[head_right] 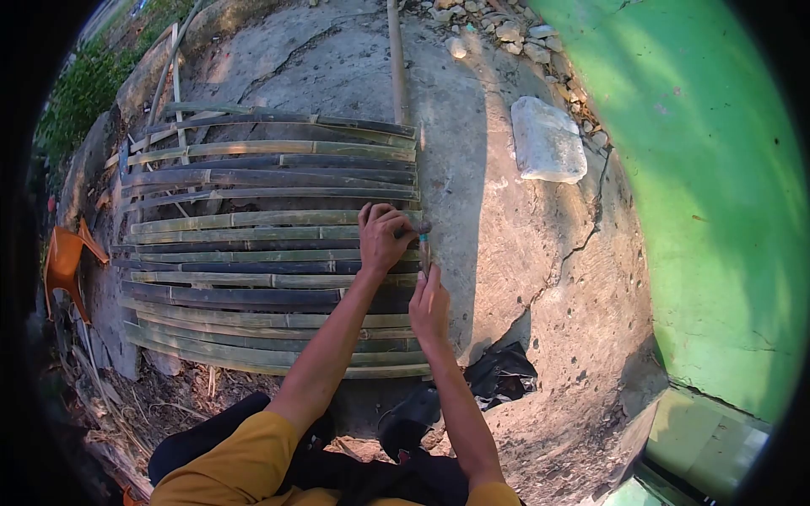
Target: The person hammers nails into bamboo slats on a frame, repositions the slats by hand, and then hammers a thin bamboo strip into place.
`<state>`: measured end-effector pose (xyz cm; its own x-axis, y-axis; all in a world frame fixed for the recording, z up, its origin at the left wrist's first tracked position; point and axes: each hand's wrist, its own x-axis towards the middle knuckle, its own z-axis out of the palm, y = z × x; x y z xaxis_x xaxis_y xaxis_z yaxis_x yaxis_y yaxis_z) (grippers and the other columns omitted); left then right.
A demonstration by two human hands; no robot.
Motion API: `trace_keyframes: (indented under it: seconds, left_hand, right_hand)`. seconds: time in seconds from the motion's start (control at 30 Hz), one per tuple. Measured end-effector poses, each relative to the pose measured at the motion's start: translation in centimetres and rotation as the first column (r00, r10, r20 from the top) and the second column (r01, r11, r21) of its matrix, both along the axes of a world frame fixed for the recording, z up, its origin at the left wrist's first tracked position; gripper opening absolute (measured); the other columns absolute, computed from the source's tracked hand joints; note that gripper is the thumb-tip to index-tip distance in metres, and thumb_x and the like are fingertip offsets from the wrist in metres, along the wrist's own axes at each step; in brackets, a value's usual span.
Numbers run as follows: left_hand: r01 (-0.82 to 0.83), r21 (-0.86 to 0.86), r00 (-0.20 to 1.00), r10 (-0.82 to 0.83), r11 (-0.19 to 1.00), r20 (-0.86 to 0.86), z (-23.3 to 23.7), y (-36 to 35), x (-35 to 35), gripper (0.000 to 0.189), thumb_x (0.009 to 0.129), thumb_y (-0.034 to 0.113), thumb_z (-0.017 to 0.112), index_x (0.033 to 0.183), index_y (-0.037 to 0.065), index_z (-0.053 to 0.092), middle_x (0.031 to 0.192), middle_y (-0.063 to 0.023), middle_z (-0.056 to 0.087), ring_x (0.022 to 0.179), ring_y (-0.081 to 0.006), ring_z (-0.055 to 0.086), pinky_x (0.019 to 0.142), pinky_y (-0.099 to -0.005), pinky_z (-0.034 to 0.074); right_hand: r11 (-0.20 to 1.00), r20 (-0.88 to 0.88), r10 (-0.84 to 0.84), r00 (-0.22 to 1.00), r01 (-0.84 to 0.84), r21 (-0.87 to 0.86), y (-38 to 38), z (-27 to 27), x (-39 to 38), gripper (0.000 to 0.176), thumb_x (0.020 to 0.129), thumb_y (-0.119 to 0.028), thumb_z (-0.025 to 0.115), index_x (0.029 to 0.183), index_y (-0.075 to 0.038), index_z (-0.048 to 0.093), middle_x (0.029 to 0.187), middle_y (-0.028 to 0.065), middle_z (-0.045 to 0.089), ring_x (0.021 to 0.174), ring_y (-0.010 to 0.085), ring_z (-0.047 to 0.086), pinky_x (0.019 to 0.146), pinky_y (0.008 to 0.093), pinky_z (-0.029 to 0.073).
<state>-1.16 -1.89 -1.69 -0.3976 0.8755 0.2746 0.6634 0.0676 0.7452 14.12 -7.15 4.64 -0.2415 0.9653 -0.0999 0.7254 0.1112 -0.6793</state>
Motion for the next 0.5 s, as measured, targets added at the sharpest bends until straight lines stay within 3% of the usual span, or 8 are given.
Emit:
trace_keyframes:
  seconds: [0.27,0.5]
  left_hand:
    - [0.03,-0.031,0.999,-0.03,0.999,0.016,-0.5,-0.2,-0.5,0.022,0.069,0.031,0.089,0.08,0.015,0.079,0.091,0.0024,0.073,0.113,-0.0232,0.06,0.115,-0.0484,0.031]
    - [0.069,0.064,0.997,-0.071,0.996,0.016,-0.5,-0.3,-0.7,0.023,0.07,0.031,0.088,0.087,0.017,0.083,0.093,0.0024,0.074,0.114,-0.0229,0.059,0.113,-0.0489,0.032]
  right_hand:
    - [1.0,-0.031,-0.001,1.0,0.0,-0.026,-0.1,-0.6,0.3,0.028,0.109,-0.016,0.045,0.131,0.001,0.052,0.092,0.0339,0.068,0.084,0.054,0.066,0.064,0.0594,0.046]
    - [1.0,0.012,-0.003,1.0,0.003,0.002,-0.2,-0.9,0.2,0.03,0.108,-0.013,0.047,0.133,0.002,0.049,0.092,0.0329,0.069,0.083,0.0545,0.065,0.063,0.0592,0.046]
